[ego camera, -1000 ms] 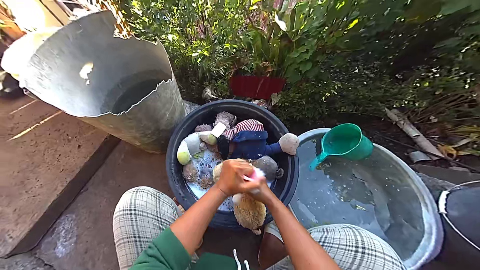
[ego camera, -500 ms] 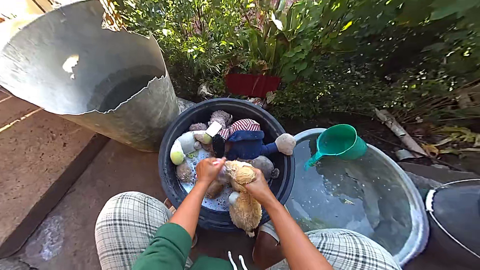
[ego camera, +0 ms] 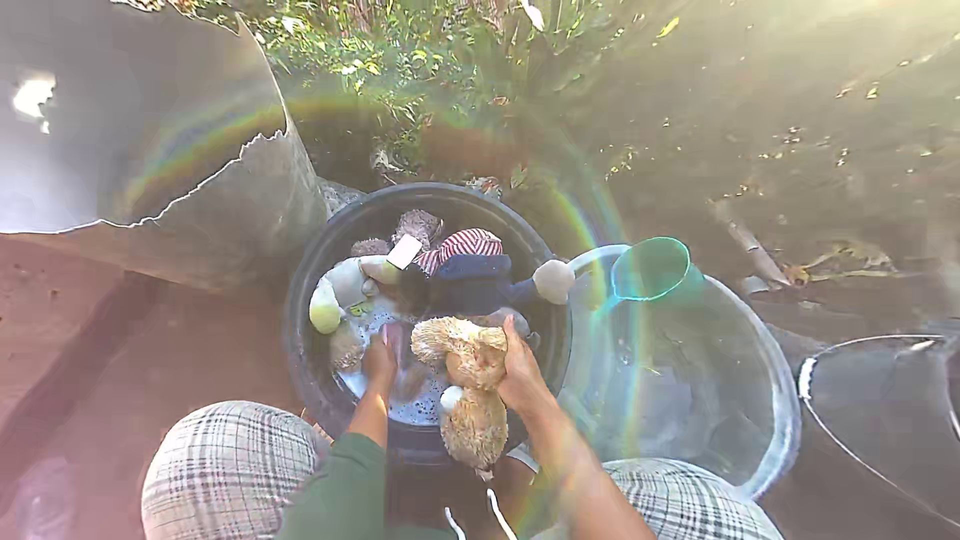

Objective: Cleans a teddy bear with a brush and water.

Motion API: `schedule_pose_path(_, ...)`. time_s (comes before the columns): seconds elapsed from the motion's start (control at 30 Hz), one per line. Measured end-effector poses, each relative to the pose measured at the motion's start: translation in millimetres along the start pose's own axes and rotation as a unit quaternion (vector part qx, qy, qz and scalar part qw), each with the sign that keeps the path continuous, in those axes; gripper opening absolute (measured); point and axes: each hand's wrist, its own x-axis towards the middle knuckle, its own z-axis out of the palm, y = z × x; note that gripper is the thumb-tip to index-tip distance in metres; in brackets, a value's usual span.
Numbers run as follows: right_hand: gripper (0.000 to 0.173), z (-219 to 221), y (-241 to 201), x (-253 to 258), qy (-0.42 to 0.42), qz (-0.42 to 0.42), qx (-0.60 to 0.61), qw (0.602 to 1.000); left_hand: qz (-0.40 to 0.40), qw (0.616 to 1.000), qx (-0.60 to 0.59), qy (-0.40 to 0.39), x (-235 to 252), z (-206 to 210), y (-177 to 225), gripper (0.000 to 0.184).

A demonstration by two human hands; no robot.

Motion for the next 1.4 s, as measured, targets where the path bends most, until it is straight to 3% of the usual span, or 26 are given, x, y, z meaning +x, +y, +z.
schedule_pose_path(0.07, 0.05, -0.1, -1.6, -0.6, 0.024, 0.023, 0.025, 0.999, 0.062, 0.995, -0.068, -0.026, 16.3, -10.1, -0.6, 0.047)
schedule_pose_path(0.17, 0.048, 0.2, -1.4, 4.6, 0.04, 0.04, 0.033, 0.998, 0.172, 0.96, -0.221, 0.018, 8.6, -24.7, 19.4, 0.041)
schedule_pose_path(0.3, 0.051, 6.0, -3.2, 8.6, 0.045, 0.057, 0.012, 0.997, 0.36, 0.814, -0.422, 0.171, -80.6, -50.6, 80.5, 0.036)
schedule_pose_path(0.37, 0.053, 9.6, -2.4, 7.6, 0.031, 0.046, -0.021, 0.998, 0.486, 0.747, -0.419, 0.175, -135.4, -57.6, 102.7, 0.037)
schedule_pose_path(0.43, 0.051, 11.0, -9.7, 2.5, -0.024, 0.026, -0.093, 0.995, 0.599, 0.705, -0.338, 0.173, -172.8, -49.3, 115.2, 0.041)
schedule_pose_path(0.47, 0.048, 11.4, -19.8, 2.4, -0.064, 0.036, -0.149, 0.986, 0.63, 0.705, -0.269, 0.18, -179.0, -43.1, 117.7, 0.044)
schedule_pose_path(0.5, 0.045, 10.2, -27.3, 4.3, -0.1, 0.068, -0.172, 0.978, 0.628, 0.733, -0.185, 0.186, -174.5, -38.7, 115.5, 0.047)
schedule_pose_path(0.57, 0.044, 2.8, -9.2, 0.7, -0.078, 0.049, -0.12, 0.989, 0.52, 0.842, -0.055, 0.133, -140.0, -41.6, 100.6, 0.042)
schedule_pose_path(0.6, 0.048, -0.6, -3.2, 1.6, -0.075, 0.042, -0.09, 0.992, 0.487, 0.862, -0.034, 0.14, -117.1, -45.8, 95.7, 0.041)
schedule_pose_path(0.67, 0.051, -2.1, -3.7, 3.0, -0.083, 0.038, -0.068, 0.993, 0.494, 0.843, -0.062, 0.205, -102.3, -54.2, 94.1, 0.043)
schedule_pose_path(0.73, 0.047, 1.2, -4.7, -3.0, -0.073, 0.029, -0.079, 0.994, 0.589, 0.76, -0.148, 0.233, -133.8, -55.1, 99.0, 0.046)
schedule_pose_path(0.8, 0.04, 2.4, -25.2, -19.4, -0.104, 0.014, -0.101, 0.989, 0.679, 0.678, -0.195, 0.2, -169.3, -47.7, 111.6, 0.049)
schedule_pose_path(0.83, 0.036, 5.8, -33.3, -28.4, -0.11, 0.016, -0.103, 0.988, 0.693, 0.668, -0.177, 0.206, -169.0, -40.9, 110.4, 0.049)
schedule_pose_path(0.87, 0.034, 5.9, -30.6, -31.2, -0.113, 0.023, -0.1, 0.988, 0.673, 0.694, -0.134, 0.218, -155.9, -36.8, 99.0, 0.048)
schedule_pose_path(0.93, 0.04, 2.9, -25.6, -28.9, -0.118, 0.046, -0.136, 0.983, 0.578, 0.784, -0.064, 0.216, -117.0, -43.8, 72.3, 0.043)
schedule_pose_path(0.97, 0.042, 0.8, -21.9, -23.9, -0.122, 0.05, -0.144, 0.981, 0.545, 0.803, -0.054, 0.235, -104.8, -49.4, 67.8, 0.042)
schedule_pose_path(1.03, 0.044, -1.2, -11.9, -15.6, -0.126, 0.034, -0.133, 0.982, 0.561, 0.773, -0.1, 0.278, -114.5, -57.2, 74.4, 0.043)
schedule_pose_path(1.13, 0.036, -6.5, -12.8, -39.5, -0.146, -0.031, -0.118, 0.982, 0.686, 0.674, -0.167, 0.216, -169.4, -50.0, 97.9, 0.048)
schedule_pose_path(1.17, 0.033, -5.8, -14.3, -41.9, -0.155, -0.046, -0.129, 0.978, 0.697, 0.669, -0.152, 0.209, -169.2, -43.3, 97.6, 0.048)
schedule_pose_path(1.27, 0.04, -5.3, -6.9, -15.8, -0.169, -0.008, -0.187, 0.968, 0.587, 0.782, -0.077, 0.194, -119.1, -48.4, 68.1, 0.042)
schedule_pose_path(1.3, 0.042, -6.3, -7.7, -10.6, -0.172, 0.0, -0.195, 0.965, 0.558, 0.798, -0.075, 0.216, -107.3, -54.3, 66.2, 0.042)
schedule_pose_path(1.33, 0.044, -5.9, -8.8, -9.5, -0.17, 0.002, -0.198, 0.965, 0.558, 0.786, -0.096, 0.249, -106.0, -58.9, 69.5, 0.044)
schedule_pose_path(1.4, 0.04, -2.2, -10.0, -18.0, -0.143, -0.007, -0.193, 0.971, 0.635, 0.716, -0.161, 0.243, -138.1, -65.7, 85.4, 0.044)
